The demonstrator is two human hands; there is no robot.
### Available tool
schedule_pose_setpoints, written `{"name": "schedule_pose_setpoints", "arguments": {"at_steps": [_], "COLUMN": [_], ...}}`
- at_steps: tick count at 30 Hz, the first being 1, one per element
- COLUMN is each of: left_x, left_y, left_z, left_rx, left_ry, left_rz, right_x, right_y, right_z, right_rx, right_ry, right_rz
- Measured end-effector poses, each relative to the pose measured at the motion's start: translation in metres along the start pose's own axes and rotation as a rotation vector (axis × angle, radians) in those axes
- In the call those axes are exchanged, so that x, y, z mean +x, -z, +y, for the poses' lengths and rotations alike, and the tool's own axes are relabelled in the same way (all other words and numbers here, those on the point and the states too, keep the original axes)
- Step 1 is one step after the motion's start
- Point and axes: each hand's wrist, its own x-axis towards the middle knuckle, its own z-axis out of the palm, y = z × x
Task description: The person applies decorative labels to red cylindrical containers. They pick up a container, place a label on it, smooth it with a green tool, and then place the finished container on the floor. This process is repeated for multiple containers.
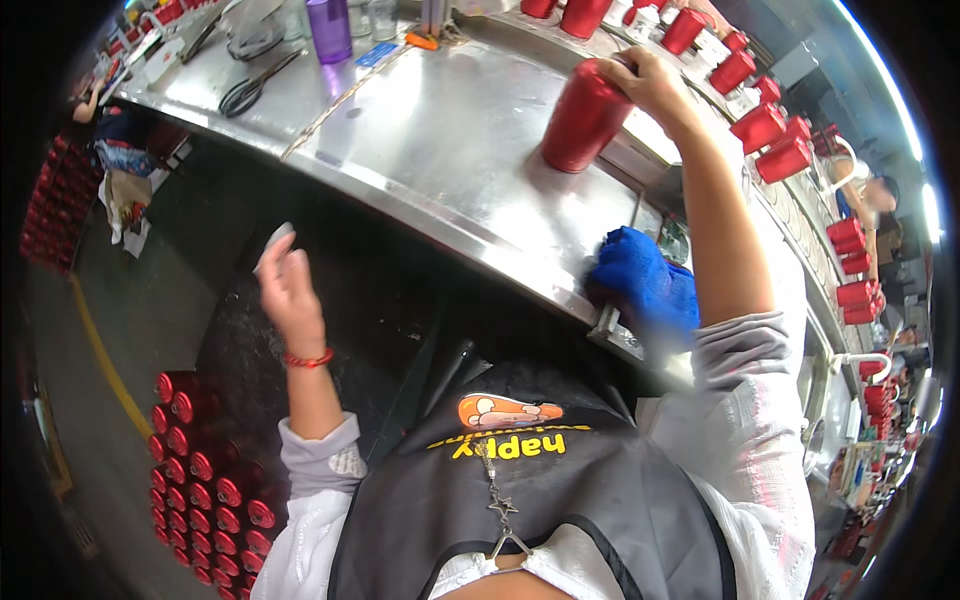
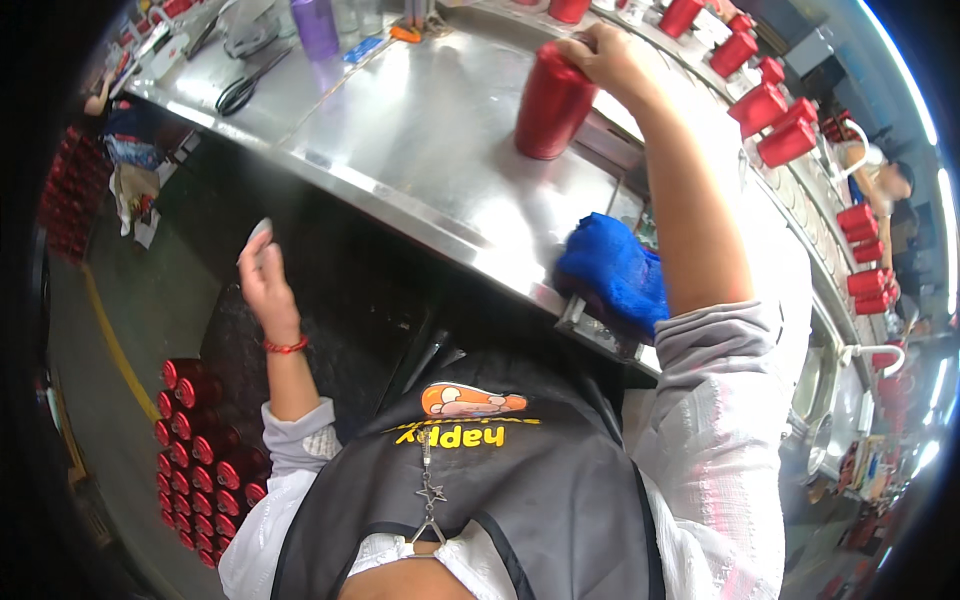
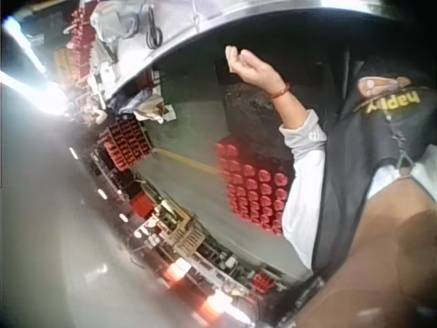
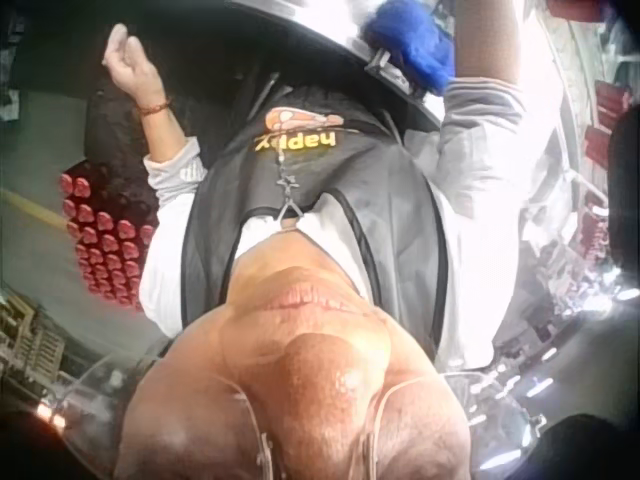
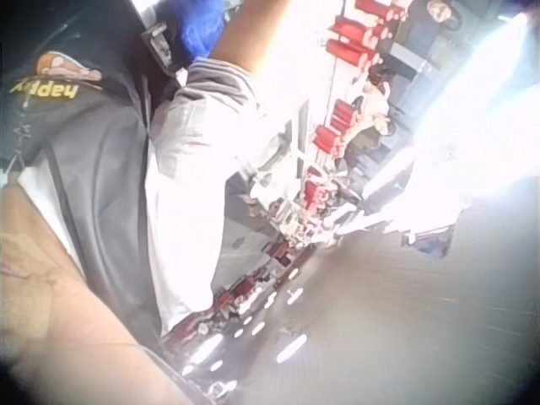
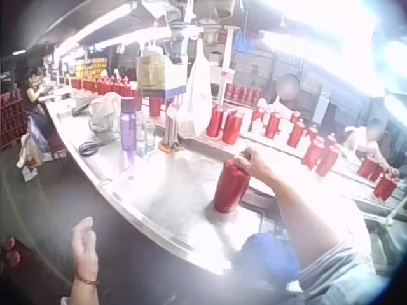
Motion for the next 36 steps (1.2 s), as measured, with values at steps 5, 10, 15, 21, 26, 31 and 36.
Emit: {"name": "schedule_pose_setpoints", "arguments": {"at_steps": [5, 10, 15, 21, 26, 31, 36], "left_x": [0.04, 0.068, -0.022, -0.044, -0.036, -0.041, -0.047], "left_y": [-0.125, -0.235, -0.298, -0.326, -0.357, -0.368, -0.363], "left_z": [0.102, 0.196, 0.211, 0.222, 0.202, 0.195, 0.176], "left_rx": [-0.221, -0.605, -0.987, -0.946, -0.818, -0.774, -0.891], "left_ry": [-0.326, -0.161, 0.582, 0.837, 0.863, 0.715, 0.656], "left_rz": [-0.453, -1.221, -1.525, -1.369, -1.263, -1.247, -1.26], "right_x": [-0.065, -0.131, -0.193, -0.238, -0.223, -0.203, -0.194], "right_y": [0.016, 0.095, 0.074, 0.054, 0.057, 0.095, 0.106], "right_z": [-0.016, 0.009, 0.043, 0.078, 0.1, 0.186, 0.219], "right_rx": [0.069, 0.777, 1.142, 1.014, 0.81, 0.164, -0.321], "right_ry": [0.205, 0.134, -0.447, -0.57, -0.519, -0.285, -0.196], "right_rz": [0.16, 0.052, 0.072, 0.129, 0.126, 0.229, -0.091]}}
